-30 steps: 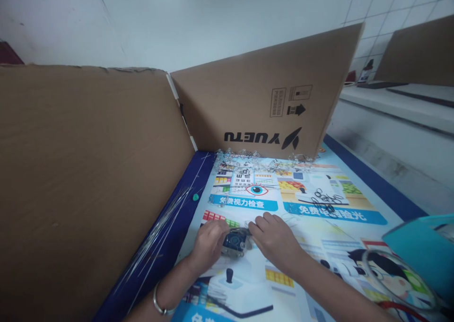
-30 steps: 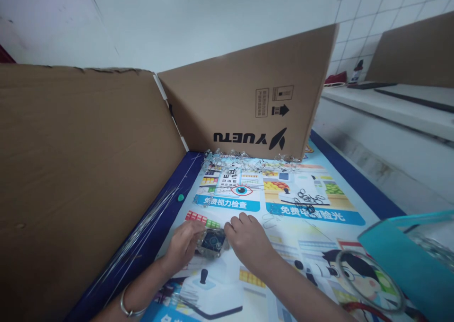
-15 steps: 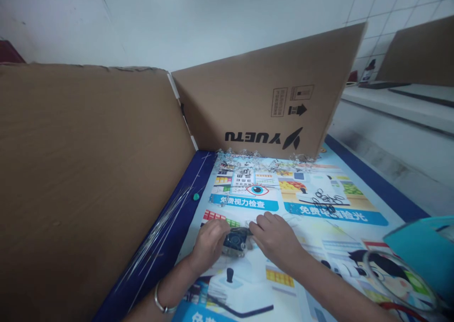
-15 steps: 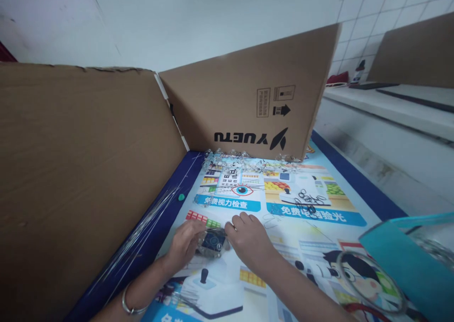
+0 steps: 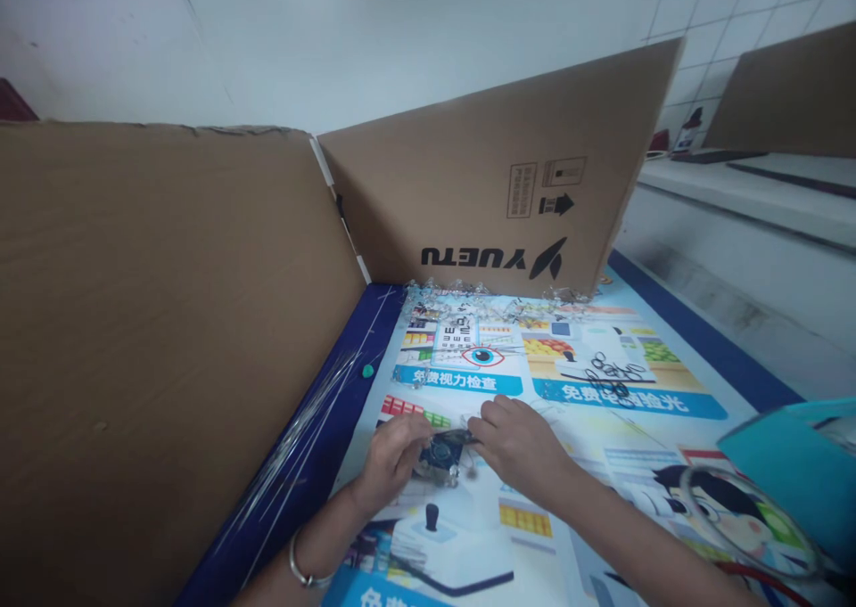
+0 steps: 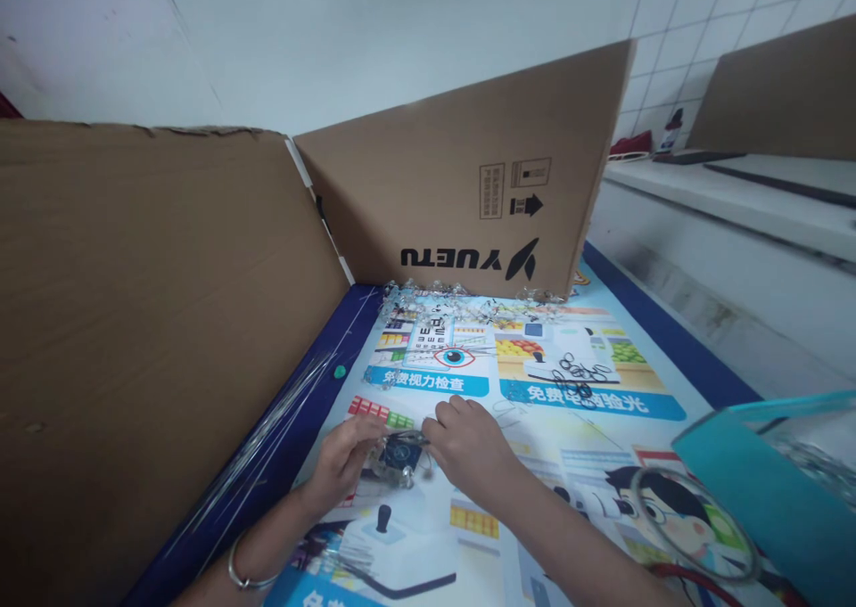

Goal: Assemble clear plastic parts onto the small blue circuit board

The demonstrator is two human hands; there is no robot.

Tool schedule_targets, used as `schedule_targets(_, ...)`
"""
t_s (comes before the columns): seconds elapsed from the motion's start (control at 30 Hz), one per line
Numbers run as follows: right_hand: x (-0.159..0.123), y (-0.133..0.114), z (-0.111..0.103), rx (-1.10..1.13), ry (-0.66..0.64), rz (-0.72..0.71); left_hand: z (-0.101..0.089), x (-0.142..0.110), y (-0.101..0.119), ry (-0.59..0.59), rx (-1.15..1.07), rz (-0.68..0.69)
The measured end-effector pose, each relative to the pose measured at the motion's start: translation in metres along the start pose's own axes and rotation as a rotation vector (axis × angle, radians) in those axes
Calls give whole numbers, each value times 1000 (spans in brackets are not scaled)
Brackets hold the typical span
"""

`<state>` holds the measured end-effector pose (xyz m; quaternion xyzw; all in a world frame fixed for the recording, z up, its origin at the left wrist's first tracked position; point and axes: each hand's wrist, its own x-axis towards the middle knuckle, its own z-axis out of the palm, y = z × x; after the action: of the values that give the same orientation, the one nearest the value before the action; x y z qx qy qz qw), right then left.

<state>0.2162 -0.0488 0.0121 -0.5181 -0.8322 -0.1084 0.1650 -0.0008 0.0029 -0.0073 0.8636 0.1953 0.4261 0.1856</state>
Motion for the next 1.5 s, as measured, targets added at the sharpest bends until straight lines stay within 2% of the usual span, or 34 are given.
schedule_targets(0.37,0,-3,-1,19,-80,0,0,2,2,-16,1,20)
schedule_targets(0.63,2,-3,1,65,-83,18,0,1,2,-46,5,-7)
schedule_targets(0.77,1,-4,8,239,-52,146,0,1,4,-6,40,-139)
schedule_targets(0.97,4,-7,11,772,-106,489,1,8,15,118,88,-357)
schedule_targets(1.1,5,-13,7,1014,-128,544,1,12,21,190,94,-460)
schedule_targets(1.2,5,-22,9,1042,-115,566,2,13,22,243,100,-534)
schedule_targets(1.3,4,-31,16,952,-93,606,2,13,22,283,91,-589)
schedule_targets(1.5,2,-39,26,810,-46,634,6,12,26,285,17,-682)
